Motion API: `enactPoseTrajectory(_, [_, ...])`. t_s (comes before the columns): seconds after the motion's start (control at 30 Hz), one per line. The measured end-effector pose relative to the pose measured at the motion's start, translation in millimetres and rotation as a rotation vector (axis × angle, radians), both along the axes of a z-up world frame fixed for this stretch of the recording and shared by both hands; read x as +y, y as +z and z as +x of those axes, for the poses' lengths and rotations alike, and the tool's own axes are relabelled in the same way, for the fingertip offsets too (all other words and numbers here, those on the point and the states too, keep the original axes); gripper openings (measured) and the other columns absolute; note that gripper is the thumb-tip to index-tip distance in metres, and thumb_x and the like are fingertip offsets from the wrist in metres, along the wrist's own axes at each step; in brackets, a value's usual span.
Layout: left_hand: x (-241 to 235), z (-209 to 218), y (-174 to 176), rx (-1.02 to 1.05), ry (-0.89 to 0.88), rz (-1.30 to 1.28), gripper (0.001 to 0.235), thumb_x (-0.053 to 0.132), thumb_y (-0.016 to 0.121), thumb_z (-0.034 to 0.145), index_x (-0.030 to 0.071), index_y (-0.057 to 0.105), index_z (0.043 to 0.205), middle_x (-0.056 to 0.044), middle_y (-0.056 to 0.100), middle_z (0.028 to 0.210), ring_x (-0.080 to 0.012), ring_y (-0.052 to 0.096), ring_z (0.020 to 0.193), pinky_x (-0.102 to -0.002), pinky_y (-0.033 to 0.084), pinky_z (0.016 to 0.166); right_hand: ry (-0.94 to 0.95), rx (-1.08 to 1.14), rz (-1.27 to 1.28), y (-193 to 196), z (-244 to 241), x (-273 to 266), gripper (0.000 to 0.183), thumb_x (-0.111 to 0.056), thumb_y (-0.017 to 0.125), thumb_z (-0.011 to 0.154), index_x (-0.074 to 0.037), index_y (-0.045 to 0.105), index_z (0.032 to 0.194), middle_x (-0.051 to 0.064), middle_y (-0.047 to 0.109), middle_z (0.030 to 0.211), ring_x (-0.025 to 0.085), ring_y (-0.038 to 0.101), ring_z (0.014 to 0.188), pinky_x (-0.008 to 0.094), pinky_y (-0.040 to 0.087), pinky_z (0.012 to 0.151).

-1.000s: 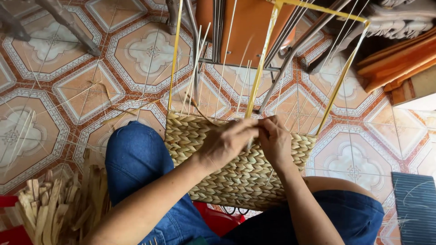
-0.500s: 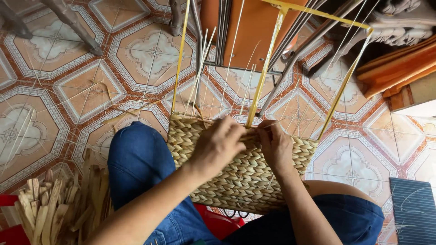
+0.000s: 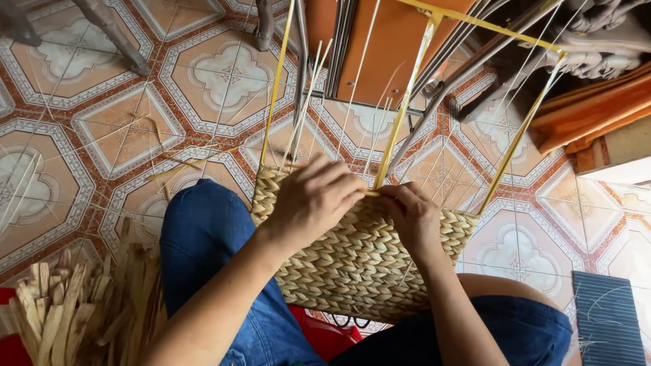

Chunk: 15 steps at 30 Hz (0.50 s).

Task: The person sits on the floor with a woven water hyacinth basket body on their lap and weaves flat plant fiber strips around its upper edge, threading and tightening the strips by hand along a yellow frame with upright stakes, drawing new strips from a pile beside them.

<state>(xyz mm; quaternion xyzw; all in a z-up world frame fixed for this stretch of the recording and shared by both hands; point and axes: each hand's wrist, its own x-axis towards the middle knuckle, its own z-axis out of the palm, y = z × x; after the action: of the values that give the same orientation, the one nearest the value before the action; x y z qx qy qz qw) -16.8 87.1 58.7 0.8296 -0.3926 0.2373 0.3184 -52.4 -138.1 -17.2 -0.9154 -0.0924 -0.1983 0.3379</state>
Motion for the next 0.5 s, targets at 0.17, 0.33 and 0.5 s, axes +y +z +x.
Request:
enactPoseTrajectory(0.17, [-11, -11, -18, -0.121, 0.02, -0.155, 0.021, 0.028, 0.082, 0.087, 0.013, 0.069, 0.092, 0.001, 0.065, 0.091, -0.0183, 0.056, 0.087, -0.038, 0.047, 0.078, -0.025, 0.035, 0.103, -3, 2, 3, 0.014, -0.006, 0.073, 0.093, -0.005, 0.07, 0.107, 0.007, 0.073, 0.09, 0.014, 0.072, 0.072, 0.028, 0.058, 0.063])
enactPoseTrajectory(0.33, [-45, 0, -99, -0.068, 0.208, 0.078, 0.02, 0.018, 0.076, 0.085, 0.007, 0.071, 0.1, -0.008, 0.066, 0.104, -0.0226, 0.06, 0.096, -0.039, 0.05, 0.082, -0.05, 0.078, 0.15, -4, -2, 6, 0.013, -0.005, 0.072, 0.095, -0.004, 0.066, 0.106, 0.006, 0.072, 0.088, 0.014, 0.072, 0.068, 0.028, 0.057, 0.061])
enactPoseTrajectory(0.5, [-51, -30, -101, 0.202, 0.131, 0.171, 0.012, 0.006, 0.071, 0.089, 0.0, 0.068, 0.099, -0.014, 0.067, 0.097, -0.0235, 0.063, 0.087, -0.036, 0.056, 0.074, -0.039, -0.046, -0.036, 2, -4, 8, 0.012, -0.005, 0.072, 0.093, -0.006, 0.067, 0.104, 0.007, 0.071, 0.094, 0.019, 0.072, 0.075, 0.032, 0.057, 0.063])
